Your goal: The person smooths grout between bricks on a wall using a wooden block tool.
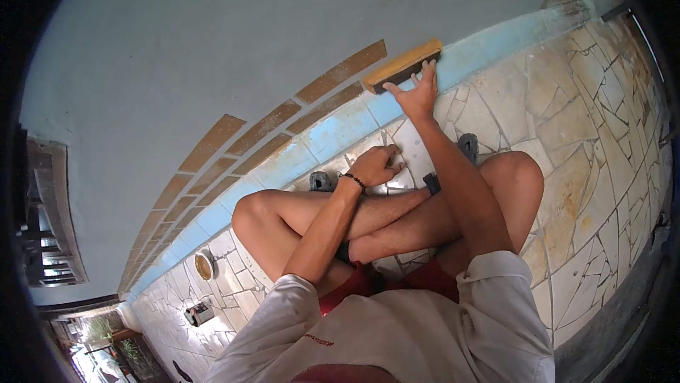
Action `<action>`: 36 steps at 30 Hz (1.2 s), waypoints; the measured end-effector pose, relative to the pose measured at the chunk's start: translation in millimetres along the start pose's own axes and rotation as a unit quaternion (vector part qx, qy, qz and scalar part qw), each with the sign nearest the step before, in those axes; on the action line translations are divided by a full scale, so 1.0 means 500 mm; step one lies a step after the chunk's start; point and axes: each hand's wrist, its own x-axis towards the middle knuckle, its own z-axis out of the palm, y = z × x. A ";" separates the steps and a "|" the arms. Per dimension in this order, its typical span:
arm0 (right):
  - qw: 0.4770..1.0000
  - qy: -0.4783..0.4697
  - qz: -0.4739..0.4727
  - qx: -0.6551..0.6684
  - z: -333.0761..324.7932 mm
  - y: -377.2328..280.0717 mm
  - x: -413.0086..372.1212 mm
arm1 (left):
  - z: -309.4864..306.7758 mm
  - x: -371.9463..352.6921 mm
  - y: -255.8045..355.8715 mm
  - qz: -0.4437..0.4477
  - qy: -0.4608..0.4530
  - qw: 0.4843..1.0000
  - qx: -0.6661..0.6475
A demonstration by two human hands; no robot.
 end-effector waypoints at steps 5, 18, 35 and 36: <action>0.999 0.041 -0.004 0.003 0.022 -0.001 0.002 | -0.008 0.006 0.011 -0.003 -0.011 1.000 -0.005; 1.000 -0.011 0.016 0.007 0.007 -0.011 -0.003 | 0.000 -0.003 -0.010 0.002 -0.006 1.000 0.023; 0.999 -0.002 0.028 0.020 0.022 -0.014 0.002 | 0.012 0.005 -0.015 0.026 0.022 0.999 0.008; 0.999 -0.004 0.027 0.022 0.020 -0.009 0.002 | 0.010 0.004 -0.016 0.022 0.017 1.000 0.008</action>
